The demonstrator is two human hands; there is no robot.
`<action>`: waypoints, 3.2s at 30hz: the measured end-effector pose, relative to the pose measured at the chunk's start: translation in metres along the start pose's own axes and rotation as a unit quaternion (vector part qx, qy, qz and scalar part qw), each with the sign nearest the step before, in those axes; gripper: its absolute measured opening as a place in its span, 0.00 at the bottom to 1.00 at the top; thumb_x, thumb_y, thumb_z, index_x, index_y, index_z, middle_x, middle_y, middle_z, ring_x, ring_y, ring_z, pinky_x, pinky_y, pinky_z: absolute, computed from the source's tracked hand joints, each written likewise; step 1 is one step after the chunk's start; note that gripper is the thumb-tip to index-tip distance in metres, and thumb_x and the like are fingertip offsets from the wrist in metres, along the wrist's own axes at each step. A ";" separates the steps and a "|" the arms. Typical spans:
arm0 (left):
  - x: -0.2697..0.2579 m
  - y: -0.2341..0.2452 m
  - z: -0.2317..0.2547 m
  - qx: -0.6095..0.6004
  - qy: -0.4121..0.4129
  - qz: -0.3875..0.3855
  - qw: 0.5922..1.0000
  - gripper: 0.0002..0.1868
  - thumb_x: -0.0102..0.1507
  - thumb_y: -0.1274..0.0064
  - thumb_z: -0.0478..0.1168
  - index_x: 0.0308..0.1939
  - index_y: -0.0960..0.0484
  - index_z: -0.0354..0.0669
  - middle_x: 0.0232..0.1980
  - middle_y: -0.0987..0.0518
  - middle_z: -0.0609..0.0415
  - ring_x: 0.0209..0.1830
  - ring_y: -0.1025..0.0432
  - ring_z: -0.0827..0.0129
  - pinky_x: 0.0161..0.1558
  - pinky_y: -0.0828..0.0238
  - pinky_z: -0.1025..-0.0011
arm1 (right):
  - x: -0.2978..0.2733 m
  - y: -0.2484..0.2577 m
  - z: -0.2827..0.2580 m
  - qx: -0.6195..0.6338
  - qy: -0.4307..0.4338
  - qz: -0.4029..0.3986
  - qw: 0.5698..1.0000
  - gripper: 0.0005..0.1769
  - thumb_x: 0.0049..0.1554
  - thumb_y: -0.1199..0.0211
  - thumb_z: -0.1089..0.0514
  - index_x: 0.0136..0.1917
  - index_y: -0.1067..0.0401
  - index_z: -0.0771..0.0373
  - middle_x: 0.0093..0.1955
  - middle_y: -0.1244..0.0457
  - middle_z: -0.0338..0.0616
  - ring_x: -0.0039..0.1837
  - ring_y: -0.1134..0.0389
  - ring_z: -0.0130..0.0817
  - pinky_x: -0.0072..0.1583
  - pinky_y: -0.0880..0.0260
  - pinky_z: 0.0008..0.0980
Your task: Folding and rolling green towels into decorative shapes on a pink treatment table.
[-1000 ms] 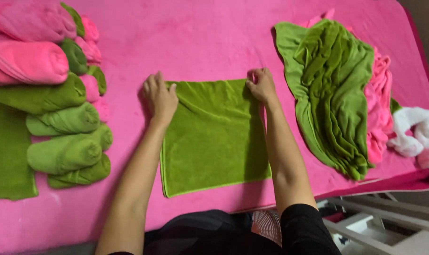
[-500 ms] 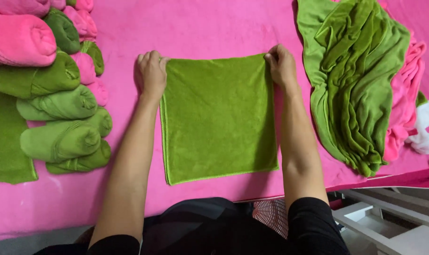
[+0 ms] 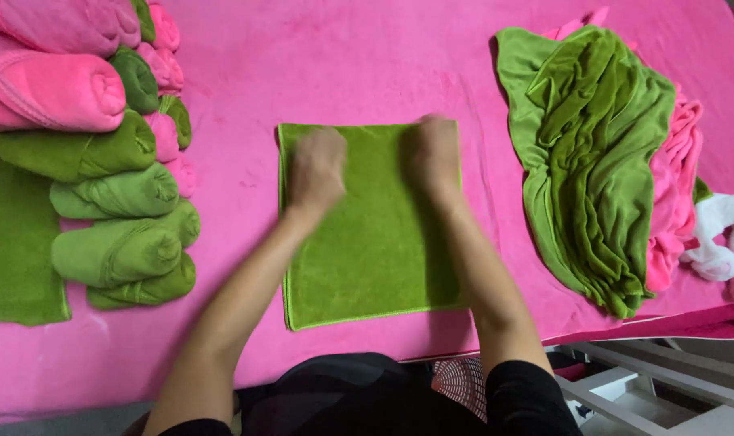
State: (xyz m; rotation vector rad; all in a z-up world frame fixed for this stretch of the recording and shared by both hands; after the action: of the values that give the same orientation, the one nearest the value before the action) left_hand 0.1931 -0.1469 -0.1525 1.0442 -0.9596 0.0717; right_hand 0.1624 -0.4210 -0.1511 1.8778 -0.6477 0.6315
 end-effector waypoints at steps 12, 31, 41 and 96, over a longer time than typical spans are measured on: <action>0.002 -0.010 -0.009 0.003 0.129 -0.340 0.931 0.46 0.68 0.62 0.76 0.83 0.39 0.59 0.86 0.51 0.36 0.86 0.61 0.37 0.81 0.71 0.39 | 0.011 0.027 0.004 -0.180 -0.138 -0.354 0.907 0.38 0.71 0.63 0.30 0.87 0.50 0.48 0.88 0.57 0.51 0.88 0.60 0.50 0.80 0.65 0.70; 0.004 -0.013 0.026 -0.026 0.178 -0.331 0.926 0.38 0.72 0.60 0.61 0.84 0.42 0.55 0.86 0.56 0.32 0.87 0.67 0.37 0.79 0.75 0.34 | -0.024 -0.031 -0.066 -0.091 -0.074 -0.308 0.944 0.33 0.68 0.57 0.36 0.84 0.44 0.38 0.88 0.57 0.46 0.84 0.53 0.58 0.80 0.63 0.71; 0.008 -0.003 -0.001 0.045 0.239 -0.287 0.927 0.43 0.71 0.58 0.65 0.84 0.43 0.47 0.84 0.56 0.22 0.86 0.68 0.32 0.77 0.83 0.29 | -0.010 0.036 -0.006 -0.276 -0.196 -0.226 0.913 0.38 0.70 0.52 0.37 0.84 0.45 0.58 0.86 0.56 0.66 0.86 0.59 0.63 0.78 0.60 0.74; -0.078 0.054 -0.058 -0.247 0.016 -0.223 0.943 0.22 0.65 0.58 0.31 0.55 0.11 0.53 0.61 0.16 0.53 0.66 0.25 0.54 0.71 0.39 0.49 | -0.237 0.019 -0.303 0.014 0.302 -0.316 0.899 0.02 0.52 0.42 0.60 0.37 0.30 0.57 0.32 0.39 0.50 0.34 0.34 0.48 0.32 0.35 0.47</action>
State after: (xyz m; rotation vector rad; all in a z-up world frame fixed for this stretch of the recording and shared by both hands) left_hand 0.1572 -0.0446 -0.1783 0.7631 -0.6427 -0.5045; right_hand -0.0626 -0.1110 -0.1924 1.6479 0.3715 0.7262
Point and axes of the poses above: each hand's wrist, its own x-axis towards the middle knuckle, its own y-axis out of the back of the hand, z = x × y, the point moved 2 cm from there along x, towards the middle knuckle
